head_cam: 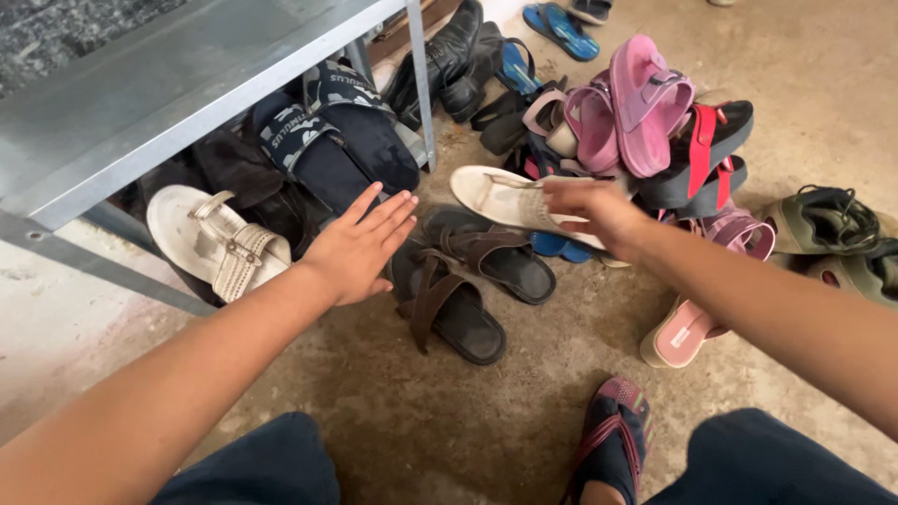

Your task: The person removes various shoes and sandals from a metal shoe rack and places them on the floor. They handle multiple pairs of footwear, including pink sandals, blue flip-flops, and black shoes, one by one.

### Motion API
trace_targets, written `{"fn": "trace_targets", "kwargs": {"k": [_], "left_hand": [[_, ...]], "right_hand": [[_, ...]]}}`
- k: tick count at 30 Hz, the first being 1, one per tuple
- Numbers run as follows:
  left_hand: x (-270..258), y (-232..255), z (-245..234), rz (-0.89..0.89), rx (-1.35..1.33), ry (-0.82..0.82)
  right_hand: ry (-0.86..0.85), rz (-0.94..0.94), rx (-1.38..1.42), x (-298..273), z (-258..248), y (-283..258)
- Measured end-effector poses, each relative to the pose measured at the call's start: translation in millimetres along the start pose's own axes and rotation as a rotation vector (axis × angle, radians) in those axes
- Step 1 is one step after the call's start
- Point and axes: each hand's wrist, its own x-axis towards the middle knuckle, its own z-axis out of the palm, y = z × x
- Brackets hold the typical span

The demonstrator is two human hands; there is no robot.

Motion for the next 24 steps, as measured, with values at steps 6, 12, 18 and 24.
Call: {"fn": "trace_targets", "kwargs": {"k": [6, 12, 18, 24], "left_hand": [[9, -3, 13, -0.012, -0.015, -0.048], [5, -6, 33, -0.03, -0.041, -0.025], [-19, -5, 58, -0.041, -0.075, -0.046], [-65, -24, 91, -0.16, -0.176, -0.095]], "right_hand": [[-0.113, 0.206, -0.248, 14, 29, 45], [-0.101, 0.19, -0.376, 60, 22, 107], [-0.059, 0.181, -0.586, 90, 34, 129], [0.055, -0.09, -0.945, 108, 118, 84]]}}
